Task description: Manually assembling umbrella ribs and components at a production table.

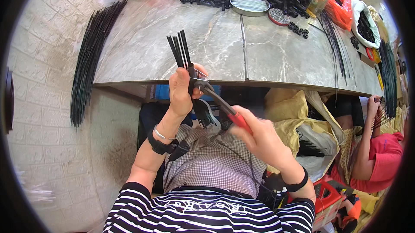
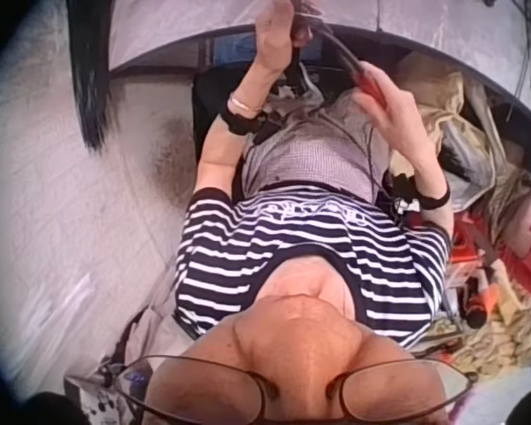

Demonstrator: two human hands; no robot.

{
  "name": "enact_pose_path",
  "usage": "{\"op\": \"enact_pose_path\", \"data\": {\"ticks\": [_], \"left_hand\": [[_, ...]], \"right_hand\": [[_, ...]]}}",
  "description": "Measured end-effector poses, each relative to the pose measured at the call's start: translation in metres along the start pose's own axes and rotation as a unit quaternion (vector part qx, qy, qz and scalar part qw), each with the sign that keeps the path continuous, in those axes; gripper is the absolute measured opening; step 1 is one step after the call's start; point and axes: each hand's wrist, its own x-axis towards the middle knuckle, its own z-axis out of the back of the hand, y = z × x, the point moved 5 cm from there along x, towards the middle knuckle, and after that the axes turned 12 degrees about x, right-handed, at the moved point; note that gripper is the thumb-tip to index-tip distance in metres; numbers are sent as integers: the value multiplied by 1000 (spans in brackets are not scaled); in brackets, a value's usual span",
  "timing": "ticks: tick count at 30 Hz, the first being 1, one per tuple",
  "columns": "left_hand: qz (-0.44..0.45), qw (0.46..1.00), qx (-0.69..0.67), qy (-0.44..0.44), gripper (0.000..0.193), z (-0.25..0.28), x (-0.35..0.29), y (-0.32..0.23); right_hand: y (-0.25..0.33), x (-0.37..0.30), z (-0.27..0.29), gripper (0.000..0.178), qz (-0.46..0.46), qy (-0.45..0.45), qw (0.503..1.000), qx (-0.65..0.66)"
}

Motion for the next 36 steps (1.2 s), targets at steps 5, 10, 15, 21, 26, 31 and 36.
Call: {"op": "enact_pose_path", "data": {"ticks": [5, 10, 15, 21, 26, 31, 36], "left_hand": [[-24, 999, 30, 2, 72, 5, -2, -10], [-45, 998, 32, 19, 72, 3, -5, -10], [-12, 1000, 5, 14, 69, 0, -5, -11], [-10, 1000, -4, -3, 63, 0, -8, -13], [-32, 997, 64, -18, 70, 1, -8, -18], [-57, 989, 137, -12, 72, 0, -11, -21], [-35, 995, 91, -25, 73, -5, -11, -14]], "right_hand": [[-22, -5, -7, 29, -144, 32, 928, 343], [-9, -5, -3, 28, -78, 144, 950, 266], [16, -1, 1, 38, 143, -114, 966, -184], [9, -3, -7, 54, 42, 1, 998, 42], [18, -2, -2, 46, 110, -24, 990, -84], [14, -1, -3, 32, 68, -32, 988, -137], [3, -3, -9, 23, 75, -29, 992, -102]]}}
